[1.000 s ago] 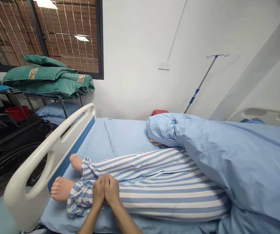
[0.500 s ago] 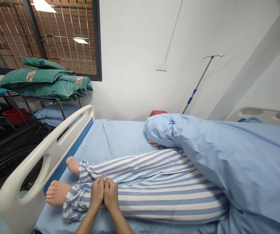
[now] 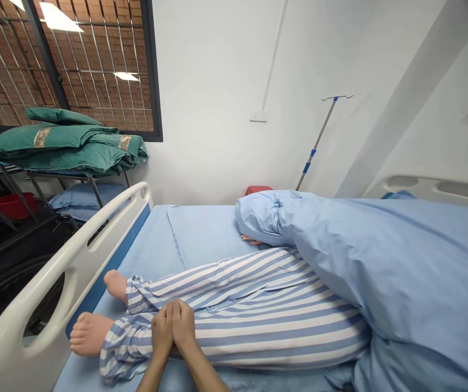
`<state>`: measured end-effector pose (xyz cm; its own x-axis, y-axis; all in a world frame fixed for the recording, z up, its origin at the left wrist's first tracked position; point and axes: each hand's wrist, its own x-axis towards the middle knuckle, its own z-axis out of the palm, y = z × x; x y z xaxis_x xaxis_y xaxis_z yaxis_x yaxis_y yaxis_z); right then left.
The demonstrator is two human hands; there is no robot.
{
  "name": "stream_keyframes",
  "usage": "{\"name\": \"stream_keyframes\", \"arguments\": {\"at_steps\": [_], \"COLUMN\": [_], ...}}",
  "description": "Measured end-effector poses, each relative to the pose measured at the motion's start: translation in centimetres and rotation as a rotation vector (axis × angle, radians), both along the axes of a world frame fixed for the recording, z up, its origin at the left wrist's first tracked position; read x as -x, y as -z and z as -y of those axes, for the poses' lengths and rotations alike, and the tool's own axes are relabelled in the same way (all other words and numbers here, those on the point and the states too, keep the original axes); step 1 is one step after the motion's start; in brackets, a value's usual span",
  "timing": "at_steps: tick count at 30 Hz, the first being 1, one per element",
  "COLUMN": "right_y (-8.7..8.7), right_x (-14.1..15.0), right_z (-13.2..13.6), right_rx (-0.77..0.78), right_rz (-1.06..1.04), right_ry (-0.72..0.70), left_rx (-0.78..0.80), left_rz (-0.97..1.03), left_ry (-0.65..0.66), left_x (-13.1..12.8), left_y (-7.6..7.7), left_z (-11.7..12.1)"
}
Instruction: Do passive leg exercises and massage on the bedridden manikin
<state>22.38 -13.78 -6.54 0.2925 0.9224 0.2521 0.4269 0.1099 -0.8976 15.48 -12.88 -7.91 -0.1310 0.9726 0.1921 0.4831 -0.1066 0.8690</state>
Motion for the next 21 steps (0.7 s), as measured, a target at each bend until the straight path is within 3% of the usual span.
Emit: {"name": "stream_keyframes", "arguments": {"at_steps": [4, 8, 13, 17, 21], "right_y": [-1.5, -0.9, 0.4, 0.5, 0.9], "right_x": [-1.3, -1.8, -1.7, -2.2, -2.5], "right_z": [0.7, 1.3, 1.5, 1.3, 0.9], "right_rx": [0.008, 0.022, 0.028, 0.001, -0.002], "right_rz": [0.243, 0.308, 0.214, 0.052, -0.045], "right_ry": [-0.062, -0.056, 0.007, -0.004, 0.021], "left_rx": [0.002, 0.030, 0.049, 0.074, 0.083], "left_rz": [-0.032, -0.053, 0.026, 0.214, 0.201], "left_ry": [0.002, 0.004, 0.043, -0.022, -0.029], "left_x": [0.0, 0.0, -0.9, -2.5, -3.1], "left_y": [0.6, 1.0, -0.8, -2.5, -1.6], "left_z": [0.0, 0.0, 0.0, 0.3, 0.5]}}
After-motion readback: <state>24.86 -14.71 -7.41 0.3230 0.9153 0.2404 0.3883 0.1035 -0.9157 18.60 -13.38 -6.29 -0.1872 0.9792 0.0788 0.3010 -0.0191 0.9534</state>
